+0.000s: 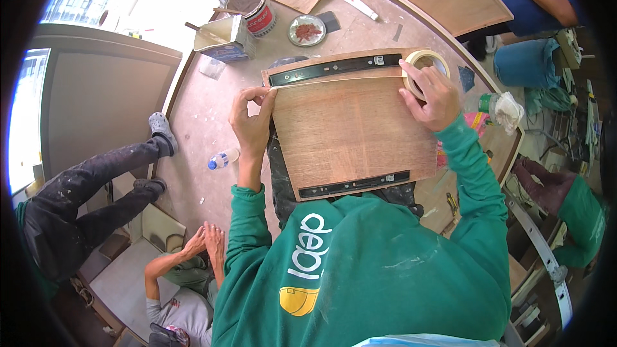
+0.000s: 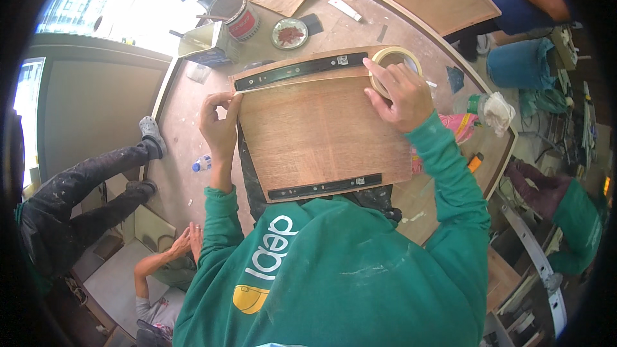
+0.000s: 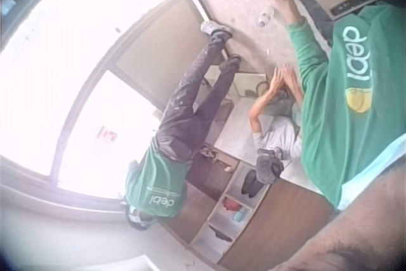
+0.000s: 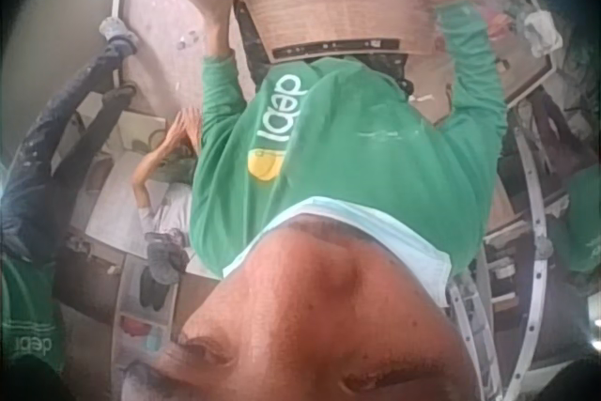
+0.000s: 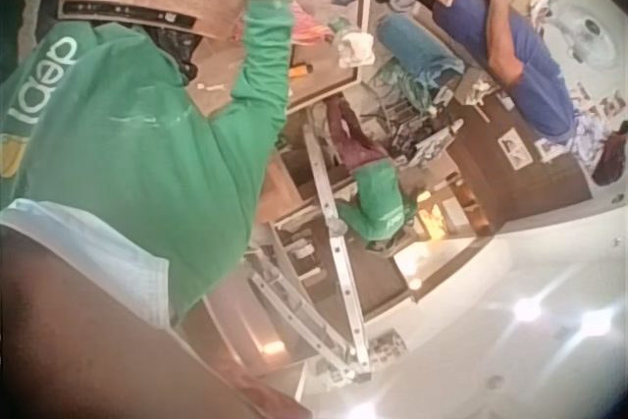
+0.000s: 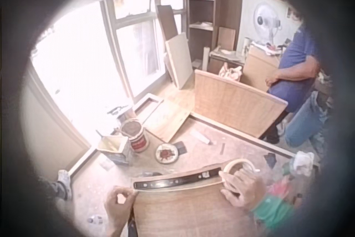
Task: The person applies adhesive edge banding to the edges of a wooden board. They use a pencil to mark the edges, then press and smooth the banding along the sides. The person also uses a roll of tape to secure the banding in place.
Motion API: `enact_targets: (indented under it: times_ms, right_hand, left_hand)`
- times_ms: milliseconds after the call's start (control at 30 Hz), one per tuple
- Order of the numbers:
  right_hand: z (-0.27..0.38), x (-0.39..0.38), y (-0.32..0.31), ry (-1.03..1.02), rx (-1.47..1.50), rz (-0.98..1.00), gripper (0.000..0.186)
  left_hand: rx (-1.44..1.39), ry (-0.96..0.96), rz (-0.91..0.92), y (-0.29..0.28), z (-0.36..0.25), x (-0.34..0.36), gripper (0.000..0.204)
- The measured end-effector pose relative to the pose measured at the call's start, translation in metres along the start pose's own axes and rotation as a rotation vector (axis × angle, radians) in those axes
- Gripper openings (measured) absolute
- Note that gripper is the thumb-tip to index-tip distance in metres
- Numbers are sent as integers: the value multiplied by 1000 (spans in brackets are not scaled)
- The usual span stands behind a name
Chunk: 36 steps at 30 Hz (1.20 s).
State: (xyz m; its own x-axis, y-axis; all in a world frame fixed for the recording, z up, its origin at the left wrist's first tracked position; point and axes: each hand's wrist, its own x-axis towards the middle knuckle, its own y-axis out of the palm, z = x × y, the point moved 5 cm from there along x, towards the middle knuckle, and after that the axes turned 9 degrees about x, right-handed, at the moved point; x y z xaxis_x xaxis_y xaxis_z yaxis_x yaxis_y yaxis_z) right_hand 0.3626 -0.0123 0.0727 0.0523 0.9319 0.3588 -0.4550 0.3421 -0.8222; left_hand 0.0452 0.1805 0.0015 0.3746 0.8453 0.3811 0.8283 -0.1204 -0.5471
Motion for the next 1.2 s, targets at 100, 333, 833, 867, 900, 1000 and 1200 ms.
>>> enact_targets:
  times_ms: [100, 333, 833, 867, 900, 1000, 1200]
  right_hand:
    - [-6, -9, -4, -64, 12, 5, 73]
    - [0, -6, 0, 11, -164, -43, 63]
    - [-13, 10, 0, 121, -136, -152, 22]
    - [-13, 11, 1, 131, -130, -158, 20]
    - [-13, 11, 1, 141, -123, -164, 18]
    - [-13, 10, 2, 158, -138, -176, 17]
    - [-16, 11, 3, 142, -156, -170, 14]
  left_hand:
    - [-125, -26, -38, -1, -7, 3, 41]
    - [-41, 1, -26, 3, -1, -2, 69]
    - [37, 11, -17, 1, -7, 9, 53]
    - [41, 10, -18, 1, -7, 9, 52]
    - [45, 10, -19, 0, -7, 9, 51]
    - [55, 15, 0, 0, -7, 10, 48]
    - [191, 98, 62, -7, -20, 18, 24]
